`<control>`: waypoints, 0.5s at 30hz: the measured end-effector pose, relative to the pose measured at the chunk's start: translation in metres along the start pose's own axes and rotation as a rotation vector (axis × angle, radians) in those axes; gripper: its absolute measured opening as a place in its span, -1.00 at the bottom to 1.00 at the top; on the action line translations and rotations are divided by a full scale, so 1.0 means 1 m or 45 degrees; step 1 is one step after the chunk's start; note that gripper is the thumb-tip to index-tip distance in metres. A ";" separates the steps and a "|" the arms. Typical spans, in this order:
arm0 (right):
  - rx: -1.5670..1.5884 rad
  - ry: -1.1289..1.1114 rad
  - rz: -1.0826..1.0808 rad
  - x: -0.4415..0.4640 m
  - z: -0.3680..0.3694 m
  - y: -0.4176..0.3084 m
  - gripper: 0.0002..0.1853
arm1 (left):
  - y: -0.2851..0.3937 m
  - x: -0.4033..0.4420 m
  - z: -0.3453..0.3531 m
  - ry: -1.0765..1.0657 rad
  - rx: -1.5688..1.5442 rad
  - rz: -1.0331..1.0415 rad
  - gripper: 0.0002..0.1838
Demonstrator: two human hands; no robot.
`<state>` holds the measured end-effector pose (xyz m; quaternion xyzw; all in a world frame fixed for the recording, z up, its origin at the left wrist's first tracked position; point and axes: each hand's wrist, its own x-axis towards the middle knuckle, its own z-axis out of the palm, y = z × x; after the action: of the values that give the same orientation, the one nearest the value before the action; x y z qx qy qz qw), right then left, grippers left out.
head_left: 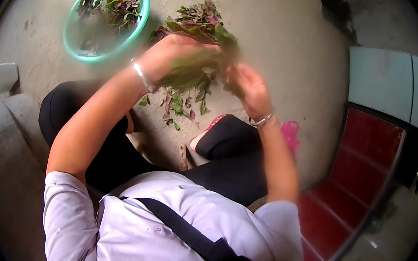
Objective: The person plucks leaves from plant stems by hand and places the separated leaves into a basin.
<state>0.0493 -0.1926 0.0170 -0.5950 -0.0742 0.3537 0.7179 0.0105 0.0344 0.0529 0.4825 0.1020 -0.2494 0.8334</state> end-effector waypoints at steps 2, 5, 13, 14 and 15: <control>-0.101 0.004 -0.023 -0.002 0.005 -0.004 -0.82 | 0.003 -0.004 0.000 -0.124 0.800 0.305 -0.76; -0.219 -0.043 -0.057 -0.003 0.008 -0.006 -0.82 | -0.007 0.001 -0.005 -0.160 0.799 0.235 -0.73; -0.852 -0.083 -0.285 0.005 0.010 -0.004 -0.91 | -0.040 0.017 -0.017 -0.323 0.804 0.393 -0.82; -0.872 -0.085 -0.284 0.005 0.011 -0.005 -0.91 | -0.038 0.014 -0.016 -0.271 0.653 0.144 -0.83; -0.895 -0.080 -0.282 0.005 0.013 -0.006 -0.91 | -0.036 0.013 -0.014 -0.224 0.495 -0.099 -0.84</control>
<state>0.0482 -0.1795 0.0247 -0.7825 -0.2772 0.2448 0.5009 0.0038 0.0273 0.0137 0.6063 -0.0026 -0.3375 0.7201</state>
